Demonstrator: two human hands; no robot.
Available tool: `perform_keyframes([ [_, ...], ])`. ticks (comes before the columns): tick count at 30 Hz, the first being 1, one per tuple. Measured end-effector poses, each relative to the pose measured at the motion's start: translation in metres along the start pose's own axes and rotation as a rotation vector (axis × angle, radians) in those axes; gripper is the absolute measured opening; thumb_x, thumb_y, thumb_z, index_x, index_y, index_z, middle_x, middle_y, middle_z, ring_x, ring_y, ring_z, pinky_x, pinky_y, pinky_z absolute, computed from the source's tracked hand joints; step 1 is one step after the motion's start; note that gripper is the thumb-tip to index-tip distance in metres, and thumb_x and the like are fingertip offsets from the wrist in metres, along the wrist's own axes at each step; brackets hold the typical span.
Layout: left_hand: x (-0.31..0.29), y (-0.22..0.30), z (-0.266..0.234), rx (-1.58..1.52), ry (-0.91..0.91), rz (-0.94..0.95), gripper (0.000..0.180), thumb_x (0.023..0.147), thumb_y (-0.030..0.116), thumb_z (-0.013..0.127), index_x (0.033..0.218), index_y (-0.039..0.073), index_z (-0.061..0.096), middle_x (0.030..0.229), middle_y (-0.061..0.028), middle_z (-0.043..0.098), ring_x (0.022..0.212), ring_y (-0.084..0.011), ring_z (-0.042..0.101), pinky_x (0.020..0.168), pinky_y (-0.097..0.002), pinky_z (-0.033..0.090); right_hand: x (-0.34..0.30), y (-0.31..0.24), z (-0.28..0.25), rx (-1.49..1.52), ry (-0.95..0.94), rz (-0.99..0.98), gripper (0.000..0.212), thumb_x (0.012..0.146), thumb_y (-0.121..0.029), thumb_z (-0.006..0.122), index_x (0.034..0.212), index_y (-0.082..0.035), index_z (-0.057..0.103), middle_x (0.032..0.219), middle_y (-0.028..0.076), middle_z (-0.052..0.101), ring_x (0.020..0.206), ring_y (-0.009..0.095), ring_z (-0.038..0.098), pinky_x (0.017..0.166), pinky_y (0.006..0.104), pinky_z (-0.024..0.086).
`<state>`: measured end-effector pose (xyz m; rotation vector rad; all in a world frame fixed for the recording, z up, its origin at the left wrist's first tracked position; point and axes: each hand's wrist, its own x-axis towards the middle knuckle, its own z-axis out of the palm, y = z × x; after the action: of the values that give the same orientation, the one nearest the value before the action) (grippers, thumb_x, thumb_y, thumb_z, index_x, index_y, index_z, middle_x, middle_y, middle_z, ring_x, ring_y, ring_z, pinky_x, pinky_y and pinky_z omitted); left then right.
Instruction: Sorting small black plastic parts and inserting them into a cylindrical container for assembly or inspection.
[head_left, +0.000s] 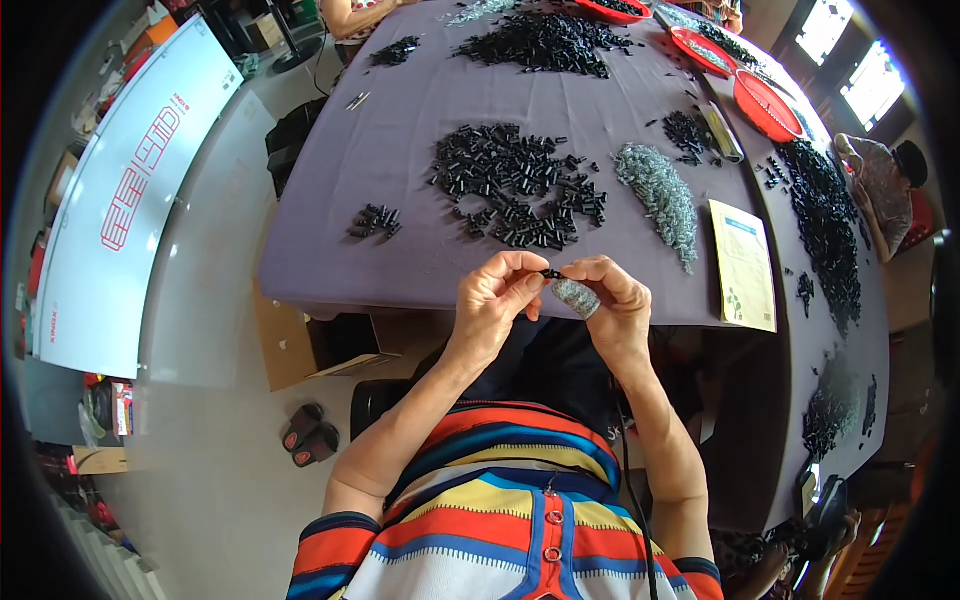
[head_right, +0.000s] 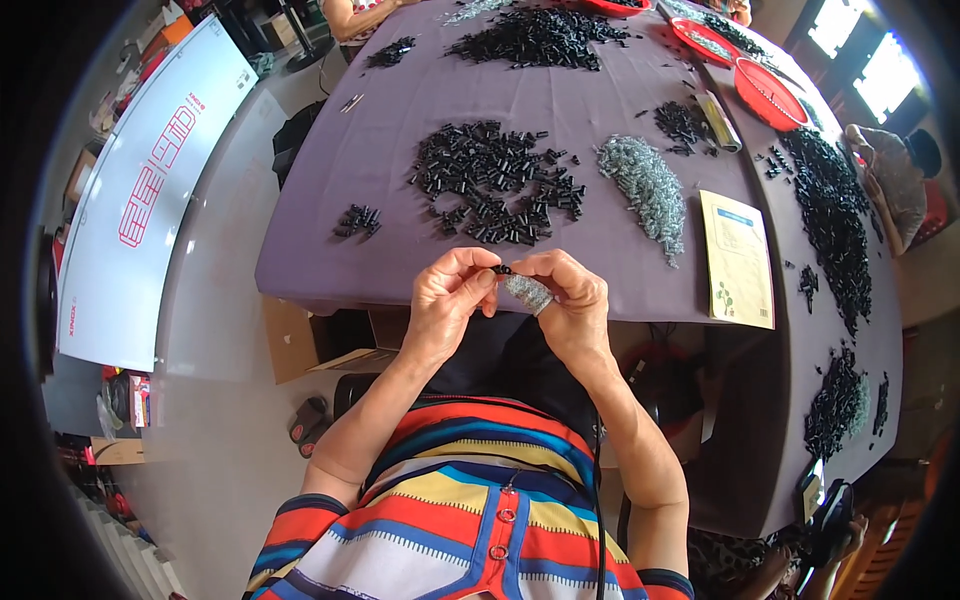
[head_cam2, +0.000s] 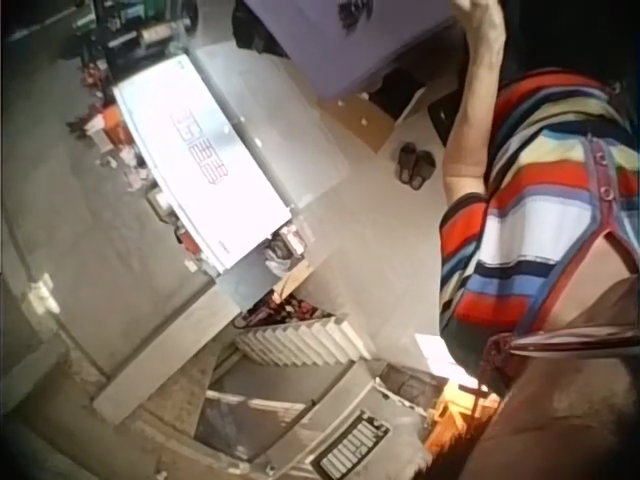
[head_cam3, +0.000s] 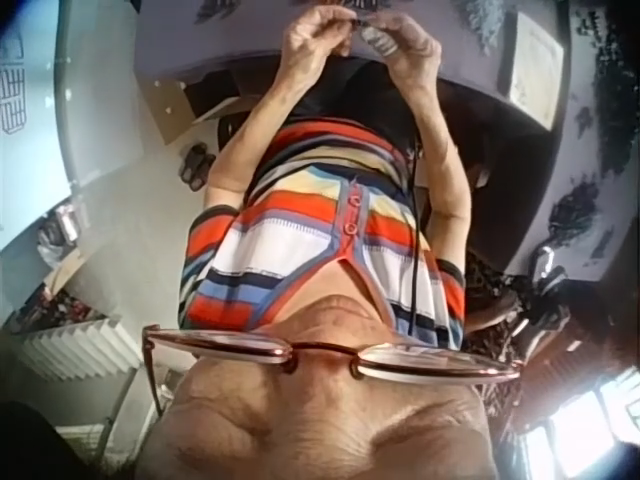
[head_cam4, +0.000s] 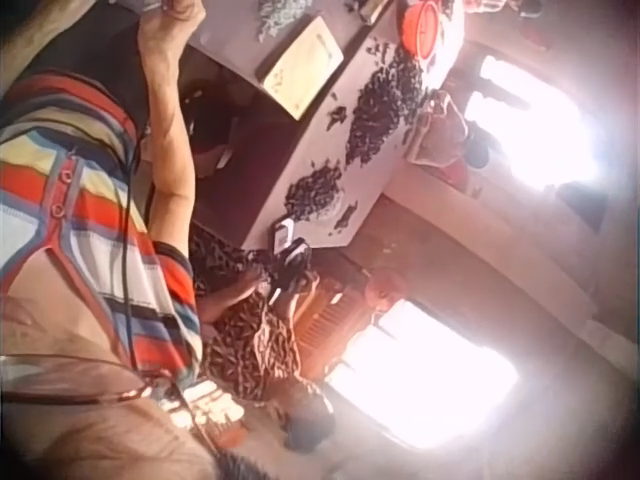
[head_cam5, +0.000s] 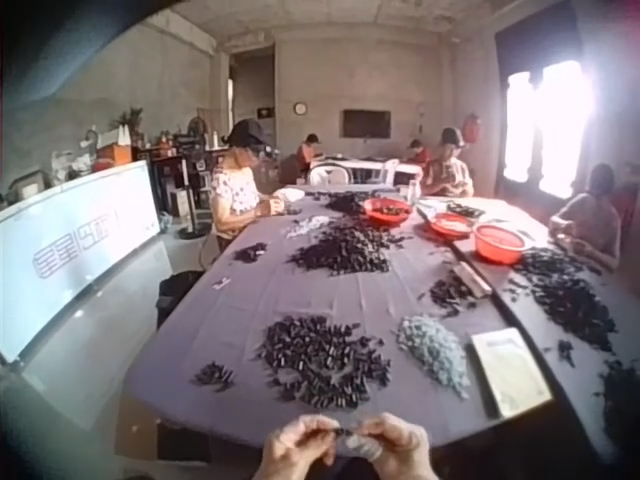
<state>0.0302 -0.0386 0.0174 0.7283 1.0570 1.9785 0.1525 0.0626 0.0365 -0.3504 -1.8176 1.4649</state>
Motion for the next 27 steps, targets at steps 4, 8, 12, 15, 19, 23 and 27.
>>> perform_keyframes([
  [4, -0.003, 0.002, 0.004, 0.080, -0.053, 0.018, 0.012, 0.091, 0.003, 0.060, 0.102, 0.001, 0.062, 0.080, -0.0023, 0.060, 0.062, -0.0074, 0.053, 0.057, -0.0214, 0.046, -0.007, -0.003, -0.003, 0.008, 0.018, 0.045, 0.021, 0.078, 0.015, 0.061, 0.094, 0.001, 0.064, 0.091, 0.004, 0.065, 0.085, 0.010, 0.062, 0.077, 0.0231, 0.049],
  [8, -0.007, 0.001, 0.014, -0.051, -0.008, 0.023, 0.013, 0.091, 0.002, 0.060, 0.103, 0.001, 0.062, 0.081, -0.0019, 0.060, 0.064, -0.0075, 0.054, 0.057, -0.0222, 0.046, -0.013, -0.004, -0.003, 0.074, 0.022, 0.055, 0.022, 0.078, 0.016, 0.060, 0.095, 0.001, 0.063, 0.091, 0.004, 0.065, 0.086, 0.010, 0.062, 0.077, 0.0236, 0.050],
  [12, -0.009, 0.000, 0.015, -0.162, -0.002, -0.013, 0.015, 0.090, 0.001, 0.060, 0.106, 0.002, 0.062, 0.083, -0.0030, 0.061, 0.066, -0.0082, 0.055, 0.058, -0.0233, 0.047, -0.016, -0.005, 0.000, 0.179, 0.027, 0.077, 0.023, 0.078, 0.016, 0.060, 0.095, 0.001, 0.062, 0.090, 0.003, 0.065, 0.085, 0.010, 0.062, 0.077, 0.0237, 0.050],
  [15, -0.012, -0.002, 0.014, -0.261, -0.018, -0.039, 0.018, 0.092, 0.003, 0.059, 0.109, 0.004, 0.061, 0.092, -0.0060, 0.064, 0.070, -0.0100, 0.058, 0.061, -0.0249, 0.047, -0.015, -0.004, 0.002, 0.155, 0.018, 0.046, 0.022, 0.079, 0.016, 0.061, 0.094, 0.001, 0.062, 0.089, 0.003, 0.064, 0.084, 0.010, 0.062, 0.077, 0.0242, 0.050],
  [19, -0.012, -0.002, 0.018, -0.278, 0.001, -0.055, 0.018, 0.091, 0.003, 0.059, 0.109, 0.004, 0.061, 0.095, -0.0074, 0.065, 0.071, -0.0100, 0.058, 0.061, -0.0244, 0.047, -0.016, -0.001, -0.001, 0.004, 0.042, -0.019, 0.021, 0.075, 0.014, 0.064, 0.091, 0.000, 0.063, 0.087, 0.007, 0.065, 0.080, 0.014, 0.064, 0.073, 0.0253, 0.051],
  [23, -0.012, -0.004, 0.016, -0.157, 0.031, 0.001, 0.018, 0.091, 0.002, 0.059, 0.108, 0.002, 0.061, 0.093, -0.0086, 0.066, 0.069, -0.0107, 0.058, 0.061, -0.0249, 0.047, -0.014, -0.009, -0.002, -0.261, 0.028, -0.135, 0.023, 0.071, 0.013, 0.066, 0.089, 0.000, 0.064, 0.086, 0.010, 0.066, 0.077, 0.020, 0.067, 0.067, 0.0278, 0.052],
  [27, -0.013, -0.003, 0.019, -0.087, 0.085, 0.040, 0.016, 0.088, -0.001, 0.062, 0.104, -0.001, 0.063, 0.087, -0.0087, 0.067, 0.064, -0.0096, 0.057, 0.056, -0.0233, 0.049, -0.012, -0.013, -0.002, -0.330, 0.011, -0.187, 0.025, 0.070, 0.014, 0.065, 0.090, -0.001, 0.064, 0.087, 0.011, 0.066, 0.076, 0.023, 0.067, 0.066, 0.0293, 0.053],
])
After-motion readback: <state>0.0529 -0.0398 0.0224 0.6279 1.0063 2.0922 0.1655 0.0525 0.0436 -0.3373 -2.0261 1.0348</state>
